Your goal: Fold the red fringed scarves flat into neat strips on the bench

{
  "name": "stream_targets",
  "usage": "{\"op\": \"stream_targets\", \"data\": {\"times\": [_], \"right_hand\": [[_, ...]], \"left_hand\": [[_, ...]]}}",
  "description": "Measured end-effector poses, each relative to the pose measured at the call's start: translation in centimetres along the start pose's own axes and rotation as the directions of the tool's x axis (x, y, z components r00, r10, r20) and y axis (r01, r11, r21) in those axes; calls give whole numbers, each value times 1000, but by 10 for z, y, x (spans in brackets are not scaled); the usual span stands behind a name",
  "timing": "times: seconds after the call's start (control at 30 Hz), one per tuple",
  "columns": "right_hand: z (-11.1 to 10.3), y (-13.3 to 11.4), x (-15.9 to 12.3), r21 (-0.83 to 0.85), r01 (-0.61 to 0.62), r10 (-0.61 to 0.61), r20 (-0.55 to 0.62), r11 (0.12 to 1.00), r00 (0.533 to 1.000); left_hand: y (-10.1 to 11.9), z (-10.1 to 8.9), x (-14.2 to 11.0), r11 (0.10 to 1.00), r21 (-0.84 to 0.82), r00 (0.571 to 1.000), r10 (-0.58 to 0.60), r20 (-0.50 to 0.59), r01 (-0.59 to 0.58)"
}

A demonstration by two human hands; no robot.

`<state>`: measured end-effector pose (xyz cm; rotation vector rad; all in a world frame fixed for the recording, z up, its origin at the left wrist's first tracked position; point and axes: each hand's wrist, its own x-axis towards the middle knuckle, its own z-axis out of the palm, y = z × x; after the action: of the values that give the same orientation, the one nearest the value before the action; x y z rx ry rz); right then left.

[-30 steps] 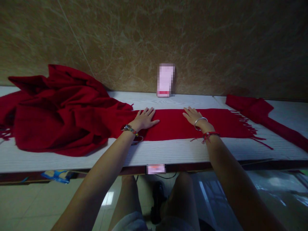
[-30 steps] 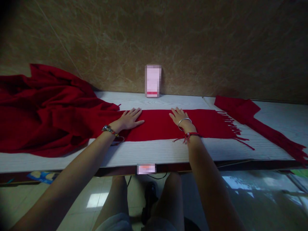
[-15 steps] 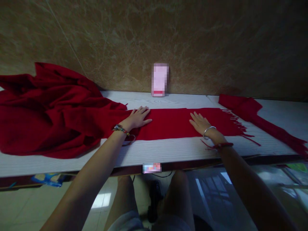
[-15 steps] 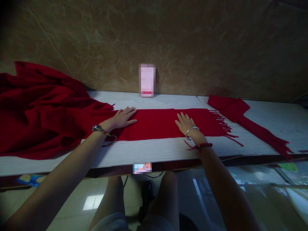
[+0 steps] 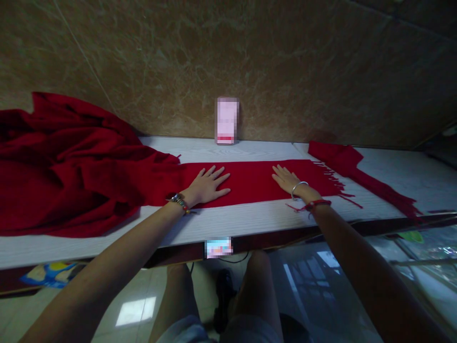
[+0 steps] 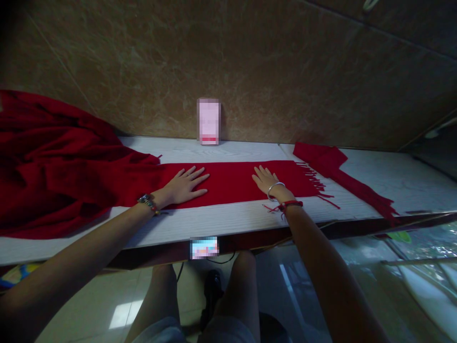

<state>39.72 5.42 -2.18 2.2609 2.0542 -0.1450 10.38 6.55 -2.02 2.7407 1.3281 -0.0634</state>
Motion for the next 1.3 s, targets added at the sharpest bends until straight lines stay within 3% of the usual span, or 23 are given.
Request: {"op": "stream_targets", "data": {"times": [0.13, 0.33, 0.63, 0.87, 1.07, 1.2, 1.3], "right_hand": [[2, -6, -1, -11, 5, -6, -70, 1000, 998], [7, -13, -8, -29, -5, 4, -33, 1000, 999], [-17, -31, -12, -40, -36, 36, 10, 999, 999], [-8, -75, -10, 41, 146, -142, -95, 988, 985], [8, -80, -8, 8, 193, -191, -99, 981, 977], [8, -78, -8, 20, 204, -200, -125, 979, 972], [6, -78, -9, 31, 201, -196, -120, 979, 973]], "left_hand": [[-2, 1, -2, 1000, -7, 1000, 5, -5, -5], [-1, 1, -2, 1000, -26, 1000, 12, -15, -12], [-3, 3, -1, 1000, -19, 999, 16, -31, -16], [-2, 2, -1, 999, -31, 999, 14, -34, -15], [-1, -2, -4, 999, -40, 999, 6, -33, -8], [-5, -9, -8, 999, -20, 997, -46, -55, 45], [-13, -13, -12, 985, 19, 978, -171, -122, 174]]}}
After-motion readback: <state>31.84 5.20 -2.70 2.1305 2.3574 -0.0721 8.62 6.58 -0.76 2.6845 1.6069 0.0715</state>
